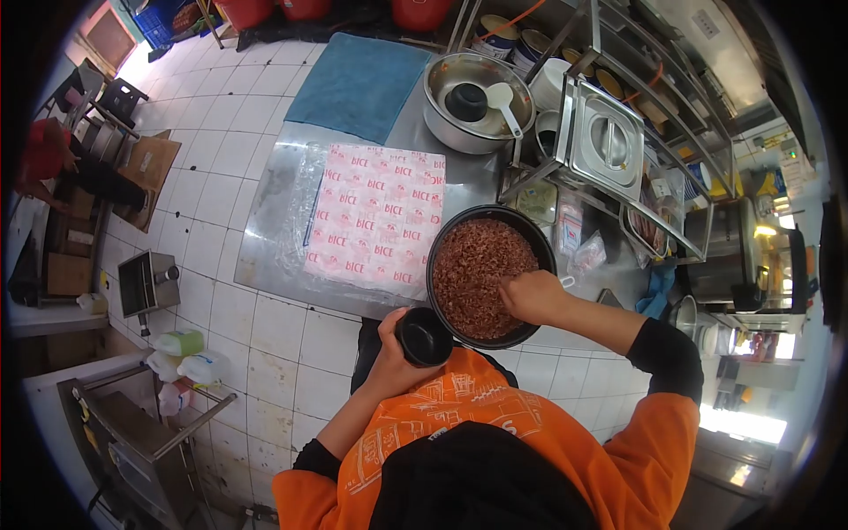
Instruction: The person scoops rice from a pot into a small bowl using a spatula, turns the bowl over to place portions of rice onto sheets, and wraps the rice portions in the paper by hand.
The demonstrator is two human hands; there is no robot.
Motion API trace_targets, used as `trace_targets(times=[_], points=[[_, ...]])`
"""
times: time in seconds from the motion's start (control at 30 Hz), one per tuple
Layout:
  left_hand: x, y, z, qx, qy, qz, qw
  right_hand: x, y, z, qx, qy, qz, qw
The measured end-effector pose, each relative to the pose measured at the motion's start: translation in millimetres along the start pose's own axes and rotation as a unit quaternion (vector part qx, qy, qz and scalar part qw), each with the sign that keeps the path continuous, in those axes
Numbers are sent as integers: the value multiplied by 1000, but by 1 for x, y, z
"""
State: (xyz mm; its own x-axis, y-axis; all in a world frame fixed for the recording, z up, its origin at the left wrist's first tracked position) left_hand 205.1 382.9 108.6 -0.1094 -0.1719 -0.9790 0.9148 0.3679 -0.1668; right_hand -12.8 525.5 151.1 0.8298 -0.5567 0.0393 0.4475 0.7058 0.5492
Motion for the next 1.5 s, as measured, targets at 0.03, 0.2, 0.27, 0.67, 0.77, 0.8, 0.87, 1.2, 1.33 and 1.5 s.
trace_targets(times=[0.03, 0.2, 0.27, 0.67, 0.77, 0.8, 0.87, 1.2, 1.33, 1.5], points=[[-4, -2, 1, -1, -3, -6, 1000, 5, -1, 1, -7, -7, 9, 1000], [-19, -9, 11, -6, -22, -33, 999, 4, -1, 18, -8, -33, 17, 999], [-42, -21, 25, -15, -107, -59, 992, -1, 7, 26, -50, -63, 34, 996], [-28, -25, 48, -31, -69, 70, 995, 3, 26, 8, -158, 44, -46, 985], [-24, -27, 48, 4, -93, 41, 995, 0, 24, 11, -146, 8, -43, 988], [-20, -21, 44, 16, -95, 35, 995, -1, 31, 28, -159, 5, -65, 985], [-10, -15, 37, 15, -58, 62, 996, 6, 49, 68, -183, -7, -109, 977], [-9, -25, 27, 65, -17, 87, 994, -22, 35, 58, -58, -18, -204, 977], [-4, -24, 20, 79, 10, 31, 996, -16, 7, 20, -29, -15, -169, 985], [-2, -23, 19, 83, 81, 77, 990, -4, -14, 10, 8, -62, -89, 994]])
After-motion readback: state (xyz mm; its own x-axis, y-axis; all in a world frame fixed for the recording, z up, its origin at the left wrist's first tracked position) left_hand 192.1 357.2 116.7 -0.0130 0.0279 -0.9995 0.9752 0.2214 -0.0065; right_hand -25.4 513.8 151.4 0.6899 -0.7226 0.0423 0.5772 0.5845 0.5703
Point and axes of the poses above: each hand's wrist, its own y-axis away from the middle knuckle, its own z-axis out of the back of the hand, x = y × z, the point moved 5 cm from there along -y, towards the middle knuckle, and after that the axes turned 4 degrees about -z, right-handed, at the moved point
